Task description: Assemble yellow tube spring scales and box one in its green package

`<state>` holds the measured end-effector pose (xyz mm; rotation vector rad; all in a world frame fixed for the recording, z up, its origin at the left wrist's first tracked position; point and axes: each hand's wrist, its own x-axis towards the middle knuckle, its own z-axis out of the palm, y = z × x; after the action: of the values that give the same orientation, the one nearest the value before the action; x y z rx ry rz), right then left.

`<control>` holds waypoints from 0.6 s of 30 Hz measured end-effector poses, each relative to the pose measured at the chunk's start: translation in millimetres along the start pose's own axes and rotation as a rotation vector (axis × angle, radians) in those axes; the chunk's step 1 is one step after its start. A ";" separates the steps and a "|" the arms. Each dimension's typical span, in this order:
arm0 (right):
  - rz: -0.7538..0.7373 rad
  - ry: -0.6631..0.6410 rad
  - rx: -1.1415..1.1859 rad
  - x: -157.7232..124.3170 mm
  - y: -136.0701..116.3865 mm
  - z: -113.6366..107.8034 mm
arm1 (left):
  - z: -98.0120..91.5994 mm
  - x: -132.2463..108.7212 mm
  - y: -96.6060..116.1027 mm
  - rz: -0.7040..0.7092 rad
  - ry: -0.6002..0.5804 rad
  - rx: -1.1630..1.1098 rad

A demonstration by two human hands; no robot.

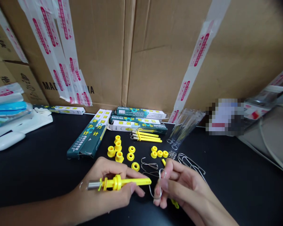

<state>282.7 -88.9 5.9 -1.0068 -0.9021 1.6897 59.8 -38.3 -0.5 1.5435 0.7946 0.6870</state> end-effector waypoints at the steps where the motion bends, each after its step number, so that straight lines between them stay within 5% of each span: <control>1: 0.005 0.002 0.001 -0.4 0.6 -0.2 | 0.9 0.0 0.1 0.024 0.002 0.031; 18: 0.032 -0.026 0.057 -0.6 1.5 0.0 | 3.7 2.0 -2.9 0.163 -0.021 0.175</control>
<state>282.4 -89.9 4.7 -0.9674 -0.8537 1.7497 63.7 -38.7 -3.8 1.7865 0.7338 0.7343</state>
